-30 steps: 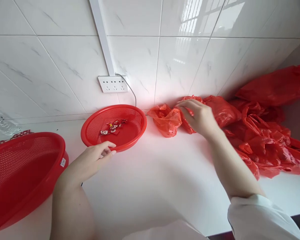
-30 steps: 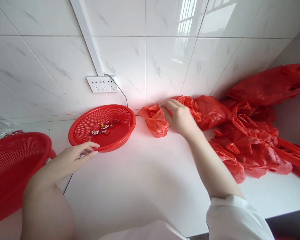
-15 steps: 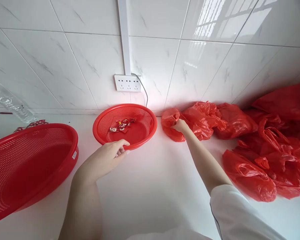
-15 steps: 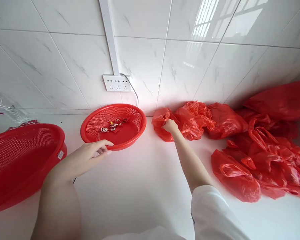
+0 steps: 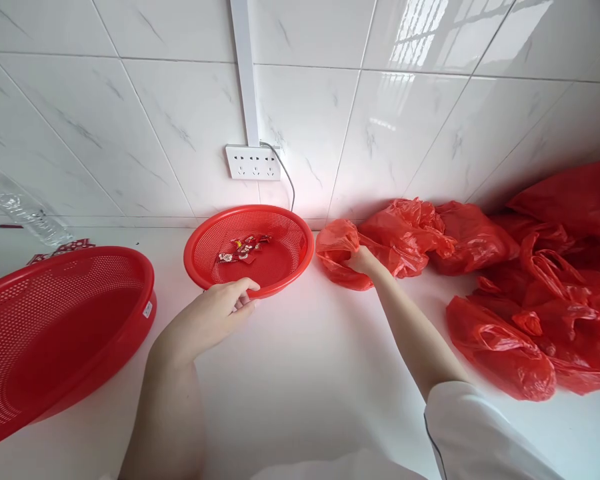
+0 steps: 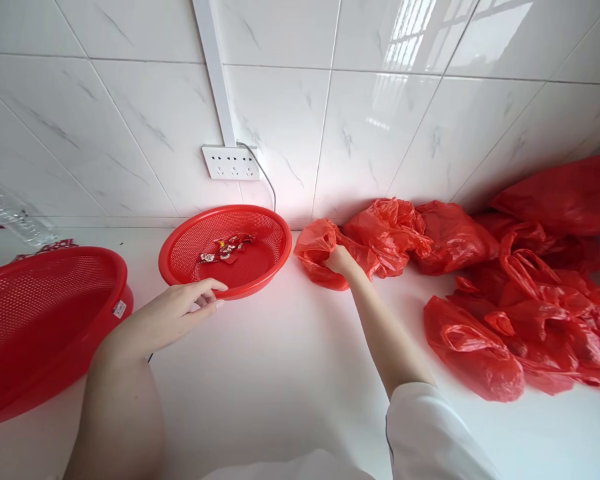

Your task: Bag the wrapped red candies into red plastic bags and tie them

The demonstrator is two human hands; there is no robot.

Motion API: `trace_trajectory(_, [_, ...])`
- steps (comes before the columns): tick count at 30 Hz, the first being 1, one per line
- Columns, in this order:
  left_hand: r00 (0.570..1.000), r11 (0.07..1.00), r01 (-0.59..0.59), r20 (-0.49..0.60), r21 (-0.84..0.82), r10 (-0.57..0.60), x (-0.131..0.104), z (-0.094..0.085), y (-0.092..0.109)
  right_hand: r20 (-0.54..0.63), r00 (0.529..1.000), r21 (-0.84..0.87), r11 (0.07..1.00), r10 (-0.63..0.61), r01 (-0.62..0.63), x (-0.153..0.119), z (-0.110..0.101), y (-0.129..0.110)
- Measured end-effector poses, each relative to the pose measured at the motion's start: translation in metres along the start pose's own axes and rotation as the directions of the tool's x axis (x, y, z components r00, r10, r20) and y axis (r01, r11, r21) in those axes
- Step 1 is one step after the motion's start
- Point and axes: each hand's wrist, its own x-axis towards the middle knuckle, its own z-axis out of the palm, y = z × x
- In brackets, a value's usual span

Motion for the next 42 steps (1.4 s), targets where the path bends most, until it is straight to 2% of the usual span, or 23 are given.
trace_trajectory(3, [1.0,1.0,-0.002,-0.007,-0.027,0.002,0.0,0.0,-0.001,-0.237,0.966,-0.037,0.993,0.1,-0.111,0.002,-0.018,-0.009])
trace_trajectory(6, [1.0,0.999,-0.009,-0.004,-0.047,0.008,0.002,0.001,-0.001,-0.559,0.828,-0.04,0.996,0.043,-0.078,0.001,-0.043,-0.023])
trace_trajectory(8, [1.0,0.999,-0.011,-0.003,-0.046,0.011,0.003,0.002,0.001,-0.652,0.757,-0.017,0.998,0.032,-0.058,-0.001,-0.059,-0.034])
trace_trajectory(11, [0.999,0.999,-0.025,-0.025,-0.045,0.024,0.004,0.003,0.007,-0.564,0.81,-0.049,0.973,0.161,-0.227,-0.008,-0.078,-0.047])
trace_trajectory(14, [0.998,0.998,-0.052,-0.032,-0.042,0.051,0.004,0.005,0.013,-0.266,0.917,-0.3,0.879,0.297,-0.371,-0.016,-0.094,-0.054])
trace_trajectory(16, [0.998,0.997,-0.059,-0.01,-0.043,0.059,0.003,0.006,0.016,-0.098,0.911,-0.386,0.829,0.4,-0.405,-0.024,-0.106,-0.057])
trace_trajectory(18, [0.997,0.996,-0.07,0.009,-0.056,0.071,0.003,0.007,0.018,-0.217,0.904,-0.269,0.867,0.369,-0.419,-0.037,-0.12,-0.061])
trace_trajectory(19, [0.997,0.995,-0.078,0.01,-0.067,0.079,0.003,0.007,0.019,-0.374,0.874,-0.176,0.901,0.311,-0.396,-0.044,-0.128,-0.064])
trace_trajectory(20, [0.996,0.993,-0.087,0.003,-0.081,0.087,0.004,0.008,0.02,-0.579,0.785,-0.084,0.941,0.221,-0.327,-0.051,-0.136,-0.069])
trace_trajectory(21, [0.996,0.991,-0.093,-0.009,-0.097,0.093,0.004,0.008,0.021,-0.734,0.662,-0.03,0.967,0.151,-0.254,-0.057,-0.143,-0.074])
trace_trajectory(22, [0.995,0.989,-0.095,-0.026,-0.116,0.093,0.005,0.009,0.022,-0.843,0.529,0.01,0.988,0.091,-0.154,-0.062,-0.147,-0.079])
trace_trajectory(23, [0.995,0.986,-0.094,-0.048,-0.141,0.089,0.005,0.009,0.022,-0.896,0.439,0.046,0.998,0.062,-0.047,-0.066,-0.149,-0.085])
trace_trajectory(24, [0.994,0.981,-0.095,-0.074,-0.171,0.084,0.006,0.01,0.024,-0.904,0.422,0.1,0.993,0.063,0.067,-0.069,-0.149,-0.091])
trace_trajectory(25, [0.991,0.973,-0.101,-0.108,-0.207,0.08,0.007,0.011,0.025,-0.884,0.461,0.183,0.964,0.077,0.19,-0.072,-0.145,-0.097])
trace_trajectory(27, [0.979,0.942,-0.134,-0.188,-0.308,0.077,0.008,0.014,0.029,-0.718,0.692,0.412,0.85,0.082,0.327,-0.077,-0.13,-0.109])
trace_trajectory(29, [0.965,0.871,-0.21,-0.239,-0.444,0.11,0.01,0.019,0.034,-0.461,0.887,0.584,0.748,-0.014,0.316,-0.084,-0.112,-0.122])
trace_trajectory(30, [0.958,0.825,-0.249,-0.253,-0.508,0.134,0.012,0.022,0.036,-0.33,0.938,0.618,0.726,-0.11,0.302,-0.089,-0.104,-0.128])
trace_trajectory(31, [0.952,0.78,-0.278,-0.266,-0.561,0.148,0.014,0.025,0.038,-0.194,0.952,0.624,0.719,-0.235,0.305,-0.094,-0.098,-0.133])
trace_trajectory(33, [0.95,0.717,-0.286,-0.284,-0.635,0.128,0.018,0.03,0.04,0.067,0.881,0.587,0.733,-0.468,0.345,-0.104,-0.094,-0.139])
trace_trajectory(35, [0.958,0.684,-0.237,-0.284,-0.69,0.045,0.021,0.031,0.038,0.258,0.822,0.471,0.809,-0.507,0.352,-0.114,-0.096,-0.135])
trace_trajectory(38, [0.959,0.638,-0.162,-0.273,-0.753,-0.078,0.023,0.027,0.031,0.381,0.91,0.005,0.984,-0.165,0.177,-0.119,-0.093,-0.109])
trace_trajectory(40, [0.95,0.618,-0.139,-0.281,-0.774,-0.138,0.023,0.024,0.027,0.385,0.919,-0.314,0.948,0.083,0.046,-0.115,-0.079,-0.084])
trace_trajectory(42, [0.945,0.599,-0.131,-0.281,-0.79,-0.164,0.022,0.022,0.025,0.375,0.911,-0.406,0.914,0.172,-0.006,-0.102,-0.058,-0.059])
